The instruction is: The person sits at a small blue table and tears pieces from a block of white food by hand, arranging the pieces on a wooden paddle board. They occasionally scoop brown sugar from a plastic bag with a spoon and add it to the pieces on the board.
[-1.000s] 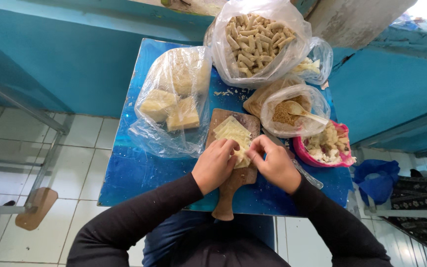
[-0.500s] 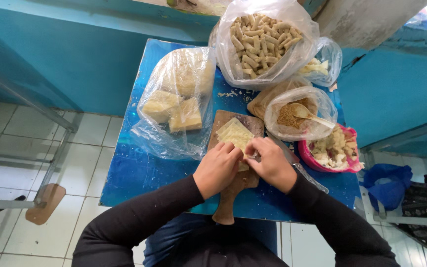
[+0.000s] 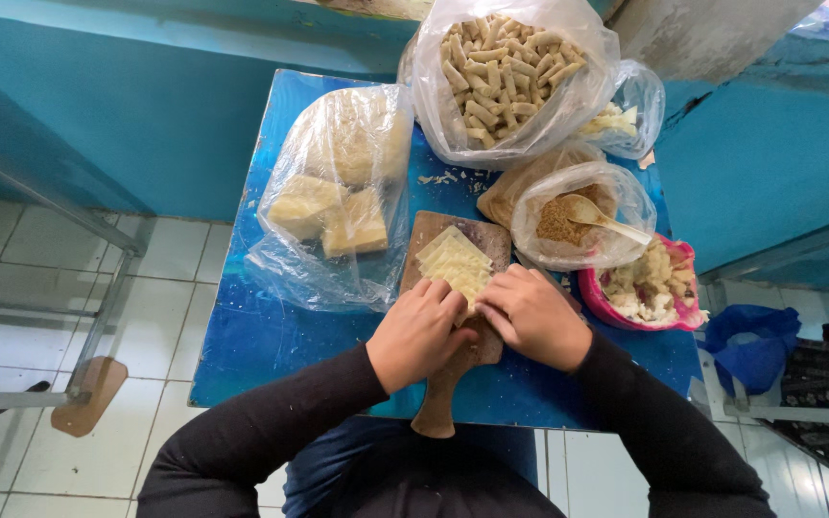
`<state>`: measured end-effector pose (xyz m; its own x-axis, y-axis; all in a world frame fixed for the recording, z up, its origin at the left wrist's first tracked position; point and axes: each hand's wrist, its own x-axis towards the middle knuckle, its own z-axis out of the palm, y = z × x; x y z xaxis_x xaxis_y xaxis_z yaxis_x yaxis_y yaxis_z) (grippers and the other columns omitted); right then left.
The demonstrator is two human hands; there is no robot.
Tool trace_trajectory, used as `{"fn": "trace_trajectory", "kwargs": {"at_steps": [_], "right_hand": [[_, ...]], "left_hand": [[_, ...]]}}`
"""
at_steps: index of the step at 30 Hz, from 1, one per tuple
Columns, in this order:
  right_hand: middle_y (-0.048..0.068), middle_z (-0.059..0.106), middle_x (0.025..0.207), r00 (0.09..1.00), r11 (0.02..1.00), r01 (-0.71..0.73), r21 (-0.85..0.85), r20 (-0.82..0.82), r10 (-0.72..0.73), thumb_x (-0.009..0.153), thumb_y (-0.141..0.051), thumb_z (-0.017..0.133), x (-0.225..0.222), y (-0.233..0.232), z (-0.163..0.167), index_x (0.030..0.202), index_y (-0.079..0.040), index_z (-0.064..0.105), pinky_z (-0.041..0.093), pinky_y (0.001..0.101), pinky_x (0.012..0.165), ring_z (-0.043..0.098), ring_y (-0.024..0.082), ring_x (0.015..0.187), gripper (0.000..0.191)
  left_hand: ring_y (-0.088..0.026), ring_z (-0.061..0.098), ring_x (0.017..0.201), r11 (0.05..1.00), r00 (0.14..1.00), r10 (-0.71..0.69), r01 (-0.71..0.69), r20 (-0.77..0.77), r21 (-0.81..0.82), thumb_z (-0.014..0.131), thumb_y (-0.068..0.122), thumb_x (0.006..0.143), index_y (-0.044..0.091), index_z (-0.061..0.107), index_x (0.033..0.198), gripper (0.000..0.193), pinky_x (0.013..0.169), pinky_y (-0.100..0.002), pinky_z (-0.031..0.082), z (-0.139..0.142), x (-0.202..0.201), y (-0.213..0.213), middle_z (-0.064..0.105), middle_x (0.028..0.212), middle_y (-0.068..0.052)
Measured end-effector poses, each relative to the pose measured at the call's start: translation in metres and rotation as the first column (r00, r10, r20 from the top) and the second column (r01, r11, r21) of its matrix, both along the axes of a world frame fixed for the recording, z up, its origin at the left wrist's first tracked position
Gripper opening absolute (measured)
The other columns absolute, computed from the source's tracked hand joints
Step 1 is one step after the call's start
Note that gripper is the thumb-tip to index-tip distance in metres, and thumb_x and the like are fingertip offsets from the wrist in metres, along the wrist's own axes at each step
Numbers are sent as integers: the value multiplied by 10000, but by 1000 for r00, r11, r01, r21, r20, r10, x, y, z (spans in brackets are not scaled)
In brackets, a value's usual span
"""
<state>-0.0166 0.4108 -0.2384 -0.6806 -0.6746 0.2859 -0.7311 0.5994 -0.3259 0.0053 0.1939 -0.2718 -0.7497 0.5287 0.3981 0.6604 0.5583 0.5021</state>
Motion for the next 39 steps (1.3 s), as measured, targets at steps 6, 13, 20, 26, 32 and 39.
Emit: {"fn": "trace_trajectory", "kwargs": {"at_steps": [6,13,20,26,32,39], "right_hand": [[90,658,884,999,998,17,-55,33,-15,870,-176,700,-2,-1,-6,886,-57,702,460,421,781,590,315,879,121],[100,666,843,981,975,176,-135,110,-162,864,-187,720,-3,-9,-20,827,-65,667,484,416,750,596,329,843,137],[114,646,865,969,957,218,-193,162,-189,831,-120,737,-5,-12,-20,874,-65,651,487,418,748,599,328,871,111],[126,650,931,997,985,62,-162,44,-56,810,-28,661,-5,-11,-17,970,-57,667,495,430,816,591,353,927,163],[126,650,914,997,980,66,-186,54,-57,846,-78,703,-6,-8,-22,943,-60,690,486,425,800,585,358,906,100],[101,658,846,909,943,275,-189,371,-191,841,-132,747,-23,-7,-30,887,-76,710,499,388,737,627,299,816,81]], "left_hand": [[-338,597,891,997,997,67,-65,-42,46,651,134,929,53,614,934,90,776,-441,488,-4,0,3,599,905,-138],[-359,629,882,976,988,81,-106,131,191,630,98,924,63,614,944,44,773,-462,498,-5,-9,0,639,888,-124],[-376,591,940,970,997,51,-62,53,233,652,49,864,66,631,948,88,816,-451,490,-8,-19,-4,616,939,-149],[-364,598,942,993,999,-27,23,29,114,657,55,861,56,637,944,86,831,-450,492,-10,-23,-7,630,933,-132],[-362,606,937,992,1000,-5,3,15,129,654,57,863,58,640,936,74,828,-445,495,-11,-22,-6,630,920,-135],[-361,607,916,973,991,112,-123,66,193,642,40,860,92,665,906,73,806,-438,499,-16,-24,-4,637,907,-135]]}}
